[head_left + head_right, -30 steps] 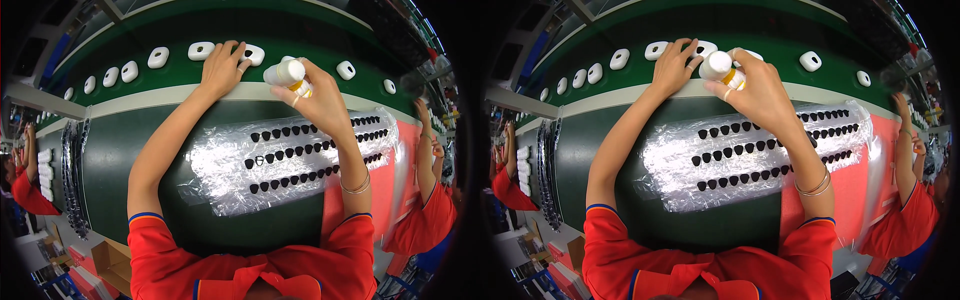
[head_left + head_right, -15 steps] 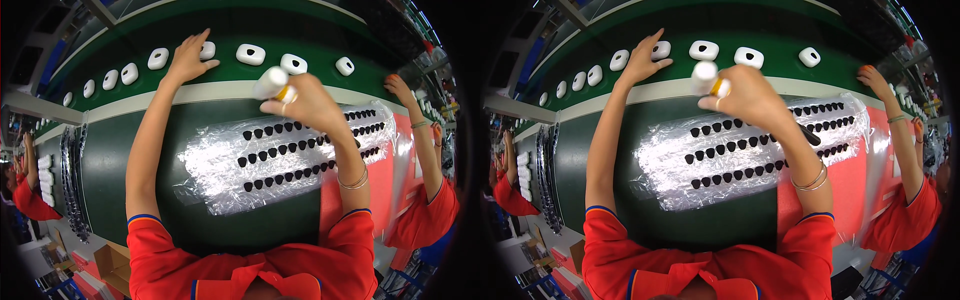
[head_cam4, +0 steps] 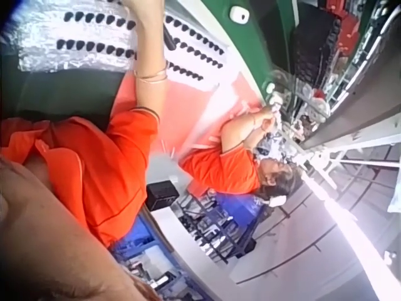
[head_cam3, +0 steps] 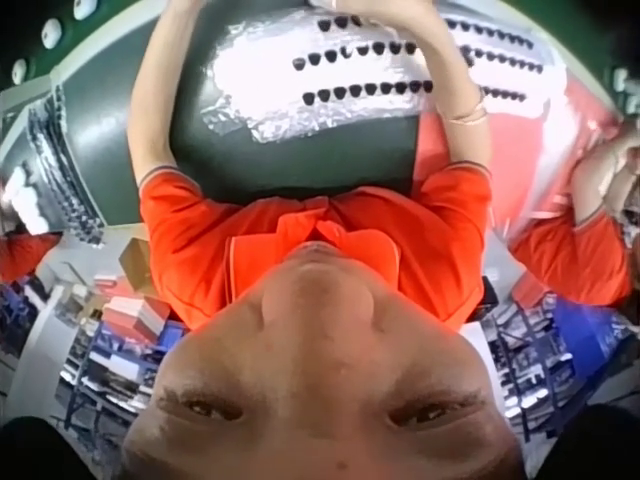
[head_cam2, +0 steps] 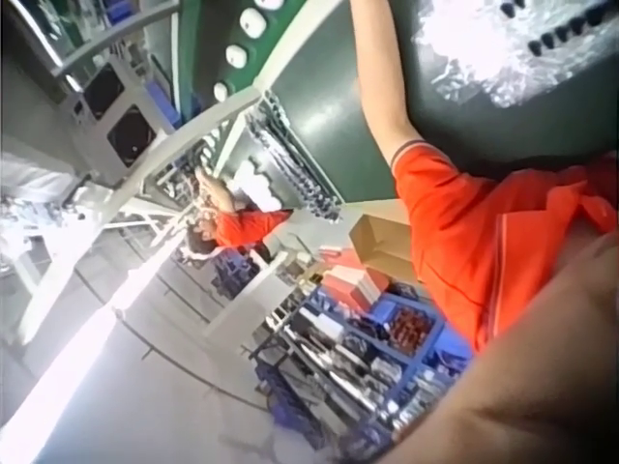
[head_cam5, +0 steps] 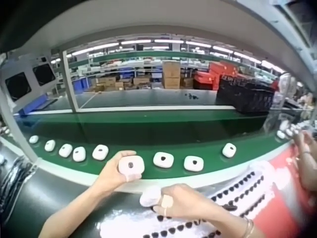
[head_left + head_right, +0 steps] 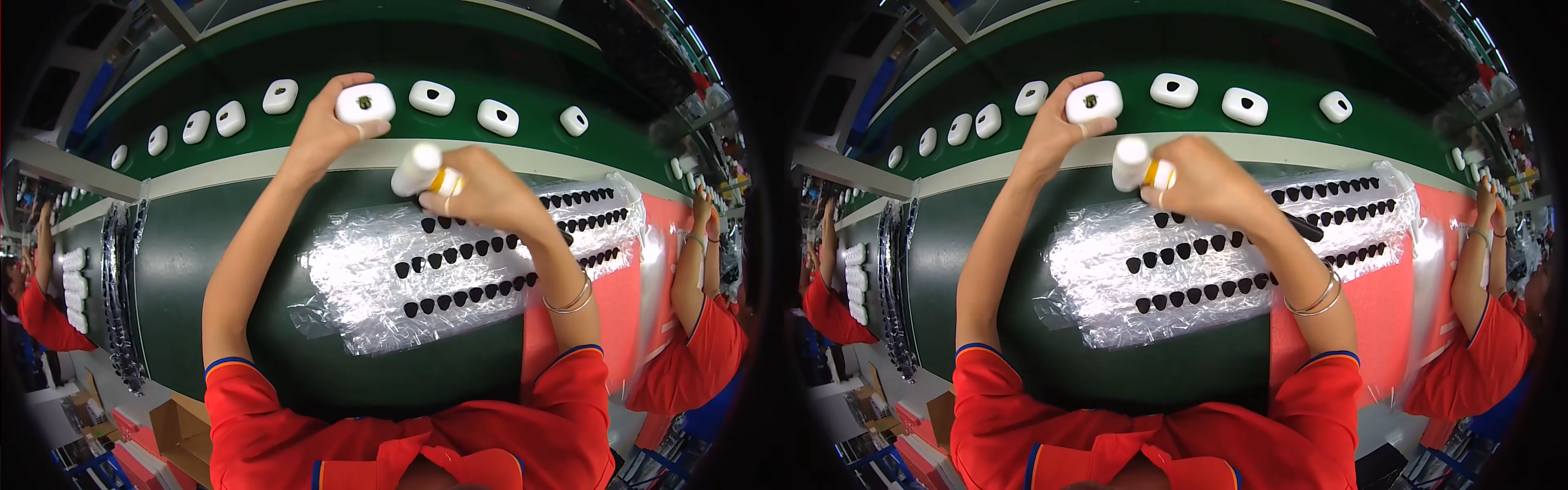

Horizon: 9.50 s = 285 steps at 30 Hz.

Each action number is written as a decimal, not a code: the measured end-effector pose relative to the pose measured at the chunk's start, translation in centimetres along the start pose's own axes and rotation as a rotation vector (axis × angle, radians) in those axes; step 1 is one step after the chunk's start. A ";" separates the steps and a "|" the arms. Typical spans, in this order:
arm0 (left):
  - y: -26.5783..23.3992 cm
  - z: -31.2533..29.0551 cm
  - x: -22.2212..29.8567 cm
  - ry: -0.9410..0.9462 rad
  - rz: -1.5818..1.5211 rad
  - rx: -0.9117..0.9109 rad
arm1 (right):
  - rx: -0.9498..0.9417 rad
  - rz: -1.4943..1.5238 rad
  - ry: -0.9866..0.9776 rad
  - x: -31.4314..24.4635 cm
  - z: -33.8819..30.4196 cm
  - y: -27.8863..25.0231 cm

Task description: The person assembles small plastic electronic components by hand, placing them into plastic housings on a factory production line.

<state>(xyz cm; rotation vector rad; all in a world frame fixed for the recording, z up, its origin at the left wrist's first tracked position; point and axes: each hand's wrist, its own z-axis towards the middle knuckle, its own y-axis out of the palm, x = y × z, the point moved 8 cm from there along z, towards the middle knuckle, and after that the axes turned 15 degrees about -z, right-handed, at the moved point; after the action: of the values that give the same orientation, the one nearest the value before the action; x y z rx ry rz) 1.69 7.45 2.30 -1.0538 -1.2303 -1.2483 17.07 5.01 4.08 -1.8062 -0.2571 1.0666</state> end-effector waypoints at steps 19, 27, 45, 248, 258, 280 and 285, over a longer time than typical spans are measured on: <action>7.9 -3.7 1.1 -0.125 -0.215 -0.318 | 0.393 0.017 0.023 0.0 -1.6 -5.2; 7.1 -3.2 0.8 -0.141 -0.254 -0.347 | 0.605 0.064 -0.099 -1.7 -2.5 -6.5; 0.8 4.9 -1.7 0.405 0.993 0.023 | 0.306 -0.063 0.100 1.2 -2.5 -3.4; -5.4 5.2 -3.3 0.391 1.051 0.307 | 0.196 -0.279 0.226 5.9 -3.7 -3.9; -3.4 3.5 -2.8 -0.096 -0.132 0.261 | 0.048 -0.345 0.099 5.4 -2.9 -2.0; 11.9 -4.8 0.2 -0.205 -0.426 -0.367 | 0.473 0.061 0.043 2.0 -4.9 -5.9; 11.1 -4.3 0.0 -0.223 -0.390 -0.356 | 0.649 0.032 0.012 1.2 -5.4 -6.4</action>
<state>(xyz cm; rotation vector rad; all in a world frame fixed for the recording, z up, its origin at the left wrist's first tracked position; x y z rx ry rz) 13.05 3.97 2.82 -1.2744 -1.4654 -1.7330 23.67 5.46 9.39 -1.2329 0.1207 1.0117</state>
